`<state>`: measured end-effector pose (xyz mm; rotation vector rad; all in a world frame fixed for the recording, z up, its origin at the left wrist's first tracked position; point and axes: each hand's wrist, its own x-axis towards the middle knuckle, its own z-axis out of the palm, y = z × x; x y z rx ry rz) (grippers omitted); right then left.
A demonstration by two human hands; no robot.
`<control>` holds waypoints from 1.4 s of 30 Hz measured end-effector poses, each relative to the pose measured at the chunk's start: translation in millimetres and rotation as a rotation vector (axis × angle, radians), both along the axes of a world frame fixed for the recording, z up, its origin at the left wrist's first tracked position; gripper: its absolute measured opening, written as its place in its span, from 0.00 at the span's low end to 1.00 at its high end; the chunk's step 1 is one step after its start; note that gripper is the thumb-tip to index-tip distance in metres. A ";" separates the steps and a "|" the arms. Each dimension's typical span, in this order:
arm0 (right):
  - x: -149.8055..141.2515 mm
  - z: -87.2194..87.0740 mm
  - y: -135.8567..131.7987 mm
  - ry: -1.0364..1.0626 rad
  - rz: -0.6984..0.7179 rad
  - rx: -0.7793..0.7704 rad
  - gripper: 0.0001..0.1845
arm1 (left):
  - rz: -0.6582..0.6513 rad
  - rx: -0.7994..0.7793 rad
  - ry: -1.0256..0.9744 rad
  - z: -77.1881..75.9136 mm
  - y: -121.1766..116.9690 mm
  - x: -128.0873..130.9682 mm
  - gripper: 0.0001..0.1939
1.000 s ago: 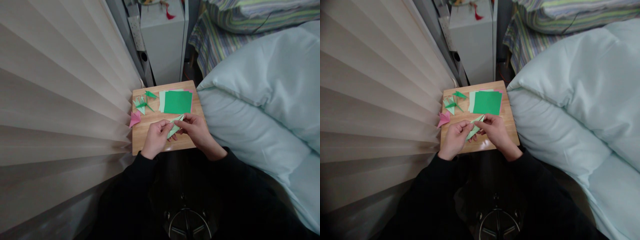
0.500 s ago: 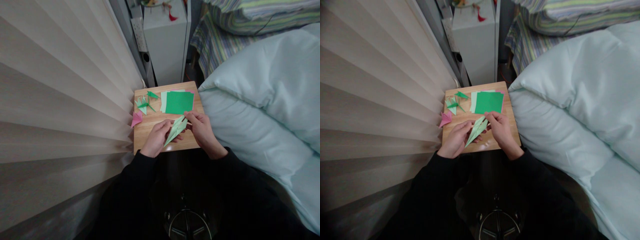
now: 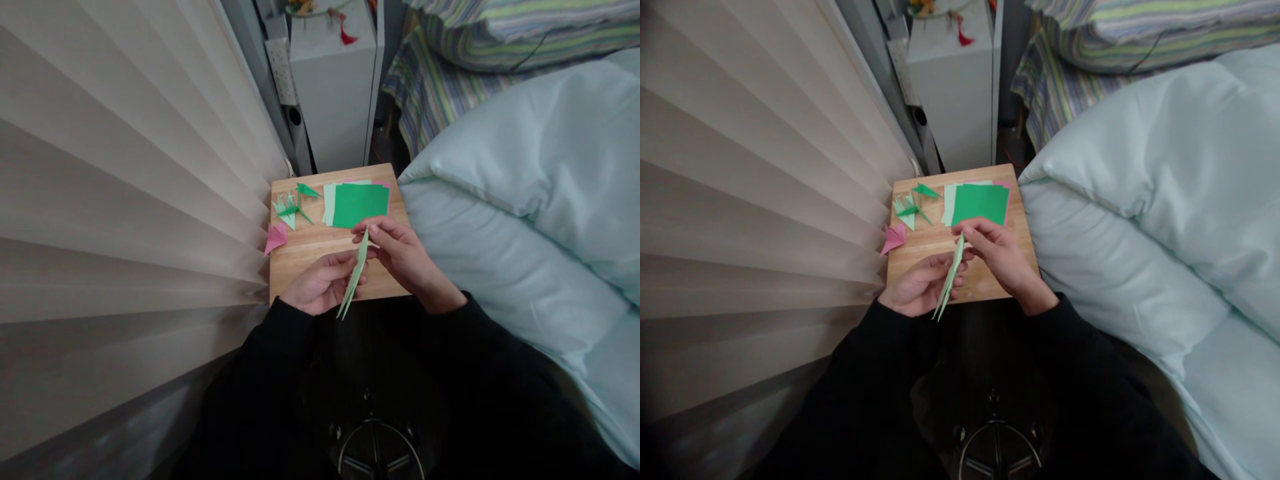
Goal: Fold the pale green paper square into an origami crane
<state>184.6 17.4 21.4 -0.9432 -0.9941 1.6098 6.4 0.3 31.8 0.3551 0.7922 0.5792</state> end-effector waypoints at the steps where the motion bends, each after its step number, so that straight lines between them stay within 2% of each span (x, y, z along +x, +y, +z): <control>1: 0.0 -1.1 0.7 -0.024 -0.044 0.011 0.18 | 0.052 0.016 0.016 -1.8 0.7 1.0 0.09; 4: -2.0 -5.0 1.4 -0.149 -0.148 0.054 0.19 | 0.243 0.104 0.086 -7.7 4.2 3.5 0.07; 7: -7.6 -8.6 -2.1 -0.228 -0.134 0.110 0.17 | 0.355 0.191 0.140 -11.9 6.4 4.6 0.09; 13: -15.0 -14.2 -7.7 -0.309 -0.091 0.199 0.10 | 0.364 0.377 0.246 -13.5 4.6 5.9 0.14; 19: -12.6 -9.4 -7.1 -0.394 -0.075 0.209 0.13 | 0.329 0.643 0.496 -14.0 5.0 6.2 0.12; 23: -13.5 -6.0 -9.6 -0.475 -0.096 0.232 0.16 | 0.331 0.724 0.571 -16.7 4.8 10.0 0.11; 26: -9.4 -7.0 -8.2 -0.498 -0.045 0.271 0.14 | 0.317 0.679 0.536 -17.6 6.0 9.7 0.12; 29: 1.2 -6.4 -3.7 -0.483 -0.064 0.297 0.07 | 0.238 0.510 0.398 -13.5 8.5 2.2 0.14; 31: 9.4 -3.0 -1.2 -0.437 -0.048 0.302 0.19 | 0.142 0.362 0.290 -8.2 9.4 -4.7 0.16; 33: 15.3 2.4 -0.6 -0.334 0.123 0.258 0.26 | 0.081 0.281 0.208 -2.7 8.8 -10.5 0.19; 34: 17.1 5.5 -1.0 -0.280 0.226 0.220 0.26 | 0.054 0.265 0.184 -0.4 8.2 -12.6 0.22; 36: 18.1 11.7 -2.8 -0.195 0.401 0.151 0.22 | 0.012 0.260 0.161 2.9 6.8 -15.5 0.28; 38: 17.3 16.9 -4.5 -0.142 0.497 0.111 0.15 | -0.035 0.252 0.150 4.4 6.5 -17.6 0.33; 40: 16.2 19.7 -4.5 -0.122 0.482 0.098 0.11 | -0.047 0.221 0.117 5.1 8.0 -19.6 0.32; 42: 15.8 18.9 -2.6 -0.128 0.330 0.111 0.10 | -0.008 0.180 0.066 5.4 10.3 -20.5 0.29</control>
